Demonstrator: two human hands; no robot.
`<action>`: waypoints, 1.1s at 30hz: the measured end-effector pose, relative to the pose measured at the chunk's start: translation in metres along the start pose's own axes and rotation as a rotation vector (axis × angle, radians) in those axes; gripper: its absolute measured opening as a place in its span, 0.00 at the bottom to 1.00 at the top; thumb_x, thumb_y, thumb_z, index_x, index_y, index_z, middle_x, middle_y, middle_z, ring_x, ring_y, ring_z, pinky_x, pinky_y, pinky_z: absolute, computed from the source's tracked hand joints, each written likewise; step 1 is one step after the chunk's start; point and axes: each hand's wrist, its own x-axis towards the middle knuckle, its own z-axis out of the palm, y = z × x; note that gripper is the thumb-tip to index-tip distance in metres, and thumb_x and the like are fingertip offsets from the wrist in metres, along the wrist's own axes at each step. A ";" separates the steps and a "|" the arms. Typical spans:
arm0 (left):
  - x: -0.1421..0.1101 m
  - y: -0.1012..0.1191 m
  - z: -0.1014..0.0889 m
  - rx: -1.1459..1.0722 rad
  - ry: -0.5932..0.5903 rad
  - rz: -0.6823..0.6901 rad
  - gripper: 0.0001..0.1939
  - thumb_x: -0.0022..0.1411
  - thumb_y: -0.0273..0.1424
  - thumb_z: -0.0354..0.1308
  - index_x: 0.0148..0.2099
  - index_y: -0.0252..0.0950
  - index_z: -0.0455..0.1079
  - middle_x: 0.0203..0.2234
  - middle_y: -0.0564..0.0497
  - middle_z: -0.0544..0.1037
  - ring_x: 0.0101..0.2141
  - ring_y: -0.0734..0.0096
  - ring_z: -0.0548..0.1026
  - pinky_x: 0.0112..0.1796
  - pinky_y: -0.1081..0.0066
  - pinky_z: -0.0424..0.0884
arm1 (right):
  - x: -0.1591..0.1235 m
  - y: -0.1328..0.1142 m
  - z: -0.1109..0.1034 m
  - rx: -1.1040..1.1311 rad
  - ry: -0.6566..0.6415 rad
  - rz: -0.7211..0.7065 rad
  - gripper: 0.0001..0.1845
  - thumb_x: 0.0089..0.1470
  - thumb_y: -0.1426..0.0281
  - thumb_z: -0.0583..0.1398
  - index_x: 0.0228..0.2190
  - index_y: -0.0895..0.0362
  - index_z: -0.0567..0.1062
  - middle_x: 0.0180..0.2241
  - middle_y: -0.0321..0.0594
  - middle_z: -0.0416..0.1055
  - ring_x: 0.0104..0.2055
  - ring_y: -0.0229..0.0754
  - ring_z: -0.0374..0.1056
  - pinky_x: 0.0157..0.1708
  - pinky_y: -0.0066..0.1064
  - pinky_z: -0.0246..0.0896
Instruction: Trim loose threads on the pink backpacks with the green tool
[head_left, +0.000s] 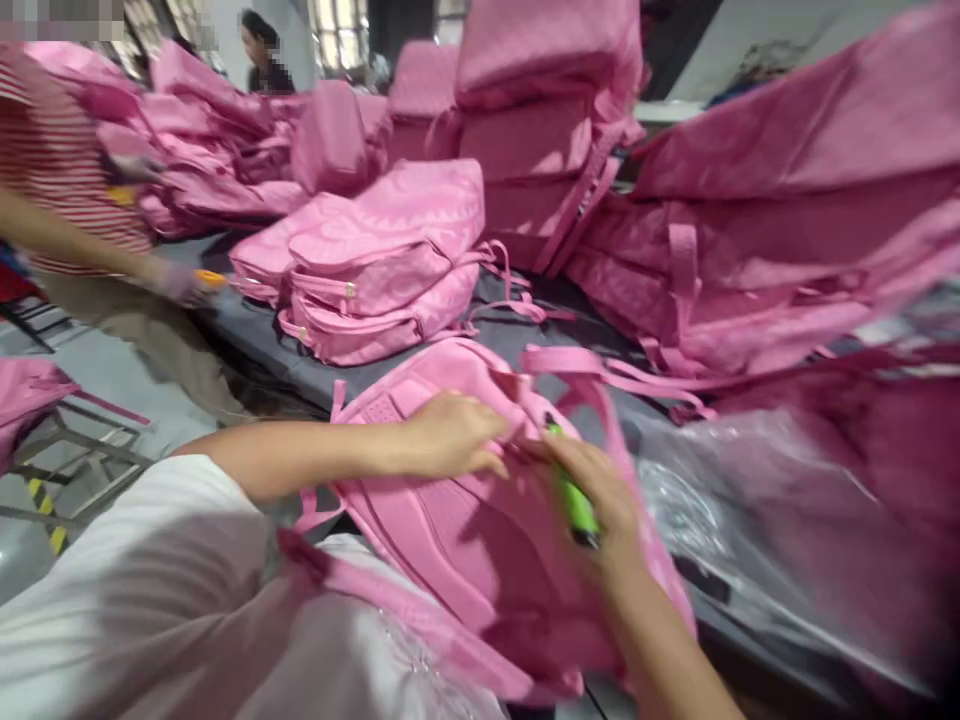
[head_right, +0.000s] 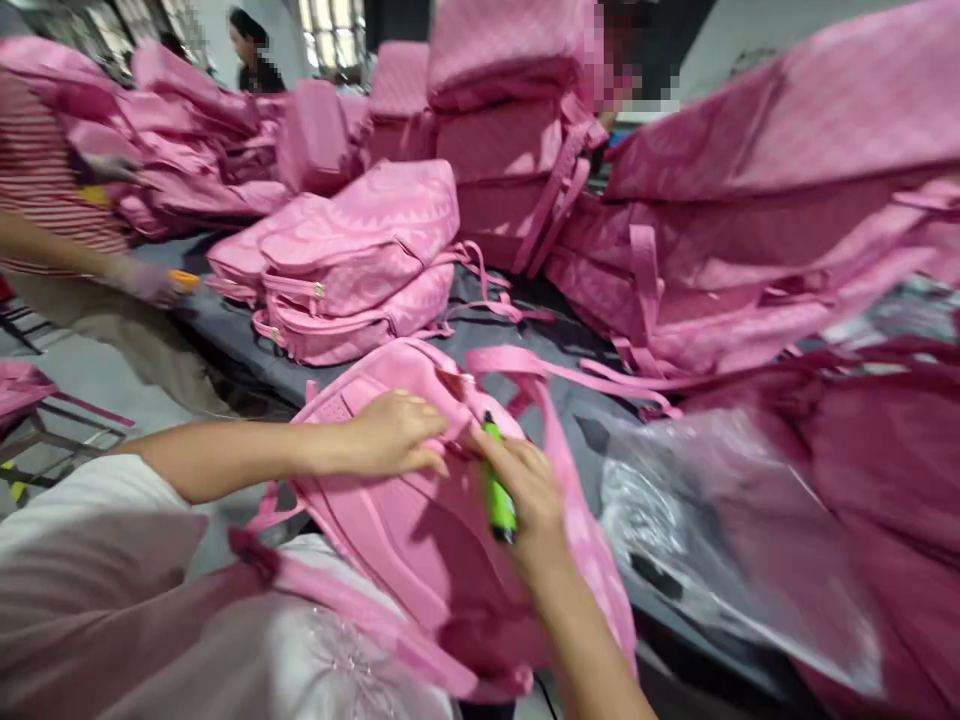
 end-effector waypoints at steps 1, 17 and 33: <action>-0.004 -0.008 0.012 0.012 -0.032 0.011 0.12 0.66 0.39 0.63 0.41 0.34 0.76 0.37 0.47 0.83 0.40 0.60 0.80 0.39 0.66 0.69 | -0.002 0.001 0.009 0.006 -0.011 -0.014 0.24 0.63 0.75 0.59 0.58 0.46 0.72 0.41 0.42 0.81 0.42 0.49 0.78 0.42 0.43 0.74; 0.001 -0.038 0.017 0.075 0.047 0.417 0.10 0.71 0.30 0.54 0.43 0.36 0.77 0.38 0.48 0.82 0.38 0.65 0.77 0.40 0.65 0.68 | -0.012 -0.007 0.046 -0.133 0.150 -0.013 0.22 0.63 0.72 0.59 0.58 0.53 0.68 0.40 0.45 0.81 0.42 0.48 0.77 0.46 0.43 0.72; 0.101 -0.077 0.063 0.221 -0.149 0.253 0.57 0.58 0.42 0.66 0.76 0.35 0.33 0.71 0.32 0.53 0.67 0.43 0.57 0.60 0.49 0.58 | -0.031 0.003 0.049 0.023 -0.035 0.325 0.19 0.67 0.58 0.56 0.54 0.52 0.70 0.40 0.44 0.80 0.42 0.51 0.78 0.42 0.45 0.72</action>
